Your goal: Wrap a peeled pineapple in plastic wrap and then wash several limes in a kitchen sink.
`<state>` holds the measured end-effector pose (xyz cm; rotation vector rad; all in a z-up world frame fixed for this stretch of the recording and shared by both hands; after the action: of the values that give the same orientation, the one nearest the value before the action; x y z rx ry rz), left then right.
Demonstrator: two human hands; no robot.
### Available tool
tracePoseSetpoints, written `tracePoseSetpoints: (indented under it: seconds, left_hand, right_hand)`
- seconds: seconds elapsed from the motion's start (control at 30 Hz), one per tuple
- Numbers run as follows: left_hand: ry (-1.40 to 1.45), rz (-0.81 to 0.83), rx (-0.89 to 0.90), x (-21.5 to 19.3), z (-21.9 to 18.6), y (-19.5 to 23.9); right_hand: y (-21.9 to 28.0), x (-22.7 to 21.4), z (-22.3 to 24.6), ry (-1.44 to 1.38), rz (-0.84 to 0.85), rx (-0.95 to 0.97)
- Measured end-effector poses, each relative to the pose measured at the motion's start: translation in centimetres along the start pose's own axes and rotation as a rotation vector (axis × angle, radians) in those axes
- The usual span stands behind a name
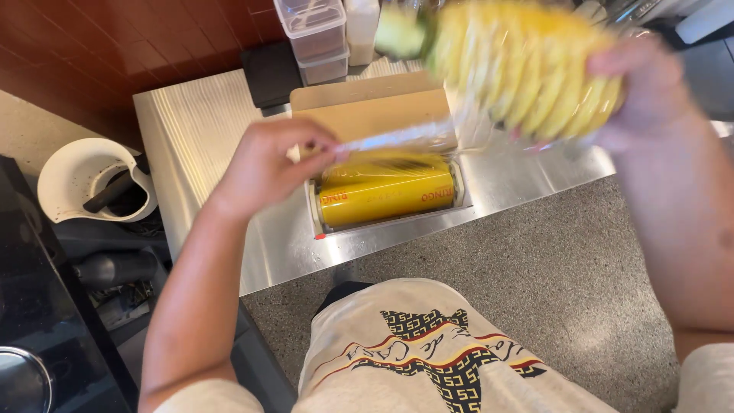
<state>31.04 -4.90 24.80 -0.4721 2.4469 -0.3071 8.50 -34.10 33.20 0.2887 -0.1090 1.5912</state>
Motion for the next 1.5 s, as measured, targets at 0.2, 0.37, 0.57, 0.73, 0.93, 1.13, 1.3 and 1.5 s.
tracePoseSetpoints:
  seconds: [0.2,0.37,0.57,0.73,0.93,1.13,1.3,1.5]
  left_hand:
    - [0.007,-0.013,-0.139,2.0,-1.5,5.5]
    - [-0.143,-0.092,-0.069,3.3,-5.6,7.5]
    - [-0.459,0.001,0.306,9.1,-12.0,7.1]
    - [-0.699,0.138,0.292,13.4,-10.9,7.4]
    - [-0.174,0.496,-0.201,15.5,-9.2,7.3]
    - [0.231,0.362,-0.179,16.2,-6.2,8.2]
    - [0.246,0.538,-0.449,16.1,-3.8,7.9]
    - [0.288,0.663,-0.609,16.8,-2.6,7.3]
  right_hand:
    - [5.8,1.3,-12.8,-0.552,-0.278,0.251]
    - [7.5,3.9,-18.2,-0.658,-0.258,0.426]
    - [10.3,5.3,-22.5,-0.761,-0.212,0.697]
    - [9.9,5.5,-23.1,-0.787,-0.138,0.713]
    - [9.6,5.0,-23.7,-0.465,-0.083,0.860]
    - [10.4,4.9,-20.7,0.245,-0.319,0.566]
    - [9.6,13.2,-13.8,1.449,-0.142,-0.308]
    - [8.8,12.2,-18.4,1.543,-0.195,-0.209]
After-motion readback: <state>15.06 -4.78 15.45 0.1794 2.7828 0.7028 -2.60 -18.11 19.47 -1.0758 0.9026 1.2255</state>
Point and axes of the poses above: each hand's wrist, its own y-axis away from the middle knuckle, its own x-axis out of the palm, z = x × y, the point moved 2 cm from there along -y, towards the middle knuckle, and after that the axes turned 1 degree about x, right-handed, at the moved point
